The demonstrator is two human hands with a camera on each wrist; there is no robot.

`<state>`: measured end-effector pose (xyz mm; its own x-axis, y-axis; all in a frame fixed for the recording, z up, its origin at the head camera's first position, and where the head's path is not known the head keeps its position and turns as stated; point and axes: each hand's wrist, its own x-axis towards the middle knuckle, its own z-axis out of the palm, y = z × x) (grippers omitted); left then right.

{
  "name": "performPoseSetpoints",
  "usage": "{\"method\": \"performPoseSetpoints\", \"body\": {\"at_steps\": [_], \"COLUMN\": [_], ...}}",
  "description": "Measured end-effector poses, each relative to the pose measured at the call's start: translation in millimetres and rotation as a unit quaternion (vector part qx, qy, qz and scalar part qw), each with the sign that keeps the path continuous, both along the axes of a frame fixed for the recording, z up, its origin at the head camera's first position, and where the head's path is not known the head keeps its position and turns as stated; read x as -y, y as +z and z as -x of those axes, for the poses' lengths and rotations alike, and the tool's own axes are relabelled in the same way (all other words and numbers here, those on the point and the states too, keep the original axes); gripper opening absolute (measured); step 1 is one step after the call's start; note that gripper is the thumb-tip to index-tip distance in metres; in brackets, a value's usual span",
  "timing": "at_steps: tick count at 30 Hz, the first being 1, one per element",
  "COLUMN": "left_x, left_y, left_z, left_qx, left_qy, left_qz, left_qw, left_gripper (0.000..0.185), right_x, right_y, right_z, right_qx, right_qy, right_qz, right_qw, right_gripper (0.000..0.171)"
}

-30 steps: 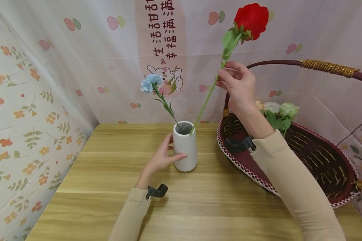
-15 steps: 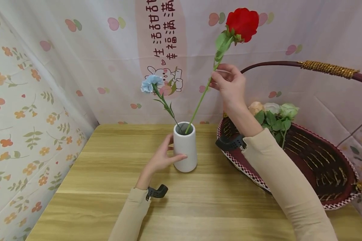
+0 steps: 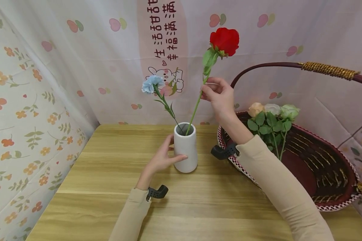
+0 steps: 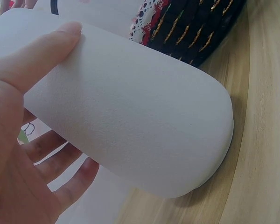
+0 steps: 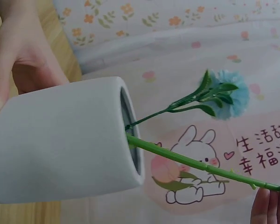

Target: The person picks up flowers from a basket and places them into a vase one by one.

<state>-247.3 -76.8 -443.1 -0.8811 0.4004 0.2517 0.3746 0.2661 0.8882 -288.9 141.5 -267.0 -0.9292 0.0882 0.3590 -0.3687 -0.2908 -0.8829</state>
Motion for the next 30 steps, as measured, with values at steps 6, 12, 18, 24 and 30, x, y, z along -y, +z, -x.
{"method": "performPoseSetpoints", "body": {"at_steps": [6, 12, 18, 24, 30], "left_x": [-1, 1, 0, 0, 0], "left_y": [17.0, 34.2, 33.2, 5.3, -1.0], "left_z": [-11.0, -22.3, -21.7, -3.8, 0.6], "left_qx": [0.007, 0.003, 0.003, -0.007, -0.010], "left_qy": [-0.003, -0.008, -0.007, 0.000, -0.004], "left_qz": [0.001, -0.002, -0.006, -0.002, -0.004], "left_qw": [1.0000, 1.0000, 1.0000, 1.0000, 0.9999], "left_gripper": [0.087, 0.084, 0.084, 0.089, 0.090], "right_x": [4, 7, 10, 10, 11], "right_y": [-11.4, -22.7, -33.5, -43.6, -51.9], "right_z": [-0.8, -1.1, -2.0, -0.9, -1.6], "right_qx": [0.011, 0.015, 0.026, 0.027, 0.021], "right_qy": [-0.006, -0.007, -0.008, 0.006, 0.020], "right_qz": [-0.048, -0.075, -0.096, -0.096, -0.096], "right_qw": [0.999, 0.997, 0.995, 0.995, 0.995], "right_gripper": [0.019, 0.018, 0.019, 0.018, 0.019]}}
